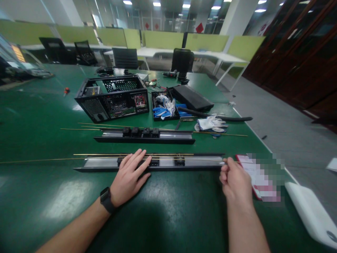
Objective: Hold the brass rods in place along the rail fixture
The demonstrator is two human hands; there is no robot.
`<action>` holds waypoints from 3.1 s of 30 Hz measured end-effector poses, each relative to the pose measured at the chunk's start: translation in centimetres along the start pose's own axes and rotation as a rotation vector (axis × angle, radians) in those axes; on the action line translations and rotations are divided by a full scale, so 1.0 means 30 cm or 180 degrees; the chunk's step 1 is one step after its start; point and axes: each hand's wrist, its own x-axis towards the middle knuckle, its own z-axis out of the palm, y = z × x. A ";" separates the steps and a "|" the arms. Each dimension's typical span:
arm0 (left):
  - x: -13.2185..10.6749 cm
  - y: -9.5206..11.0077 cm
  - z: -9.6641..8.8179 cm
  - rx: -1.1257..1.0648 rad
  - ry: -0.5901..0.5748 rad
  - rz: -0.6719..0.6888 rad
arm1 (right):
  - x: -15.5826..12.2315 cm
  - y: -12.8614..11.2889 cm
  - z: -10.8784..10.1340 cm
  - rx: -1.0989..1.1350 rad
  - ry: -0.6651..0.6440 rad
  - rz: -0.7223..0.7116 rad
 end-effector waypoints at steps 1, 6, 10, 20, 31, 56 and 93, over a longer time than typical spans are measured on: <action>0.000 0.000 -0.001 -0.0004 0.0014 0.0003 | 0.002 0.002 -0.001 -0.0009 -0.0007 0.0003; 0.000 0.001 -0.001 -0.0014 0.0032 0.0004 | 0.012 0.008 -0.006 -0.0037 -0.0074 -0.0026; 0.001 0.003 -0.002 -0.0021 -0.0007 -0.0010 | 0.004 0.005 -0.005 -0.0047 -0.0147 -0.0025; 0.003 0.007 -0.004 -0.0030 0.0025 -0.0025 | -0.074 0.048 0.042 -0.0198 -0.0843 0.0141; 0.003 0.005 -0.006 -0.0005 0.0068 -0.0022 | -0.062 0.027 0.037 -0.0150 -0.0293 0.0126; 0.004 0.008 -0.008 -0.0028 0.0072 -0.0063 | -0.089 0.046 0.044 0.0003 -0.0722 0.0085; 0.008 0.011 -0.011 -0.0071 0.0066 -0.0084 | -0.182 0.074 0.096 -0.0256 -0.1479 0.0280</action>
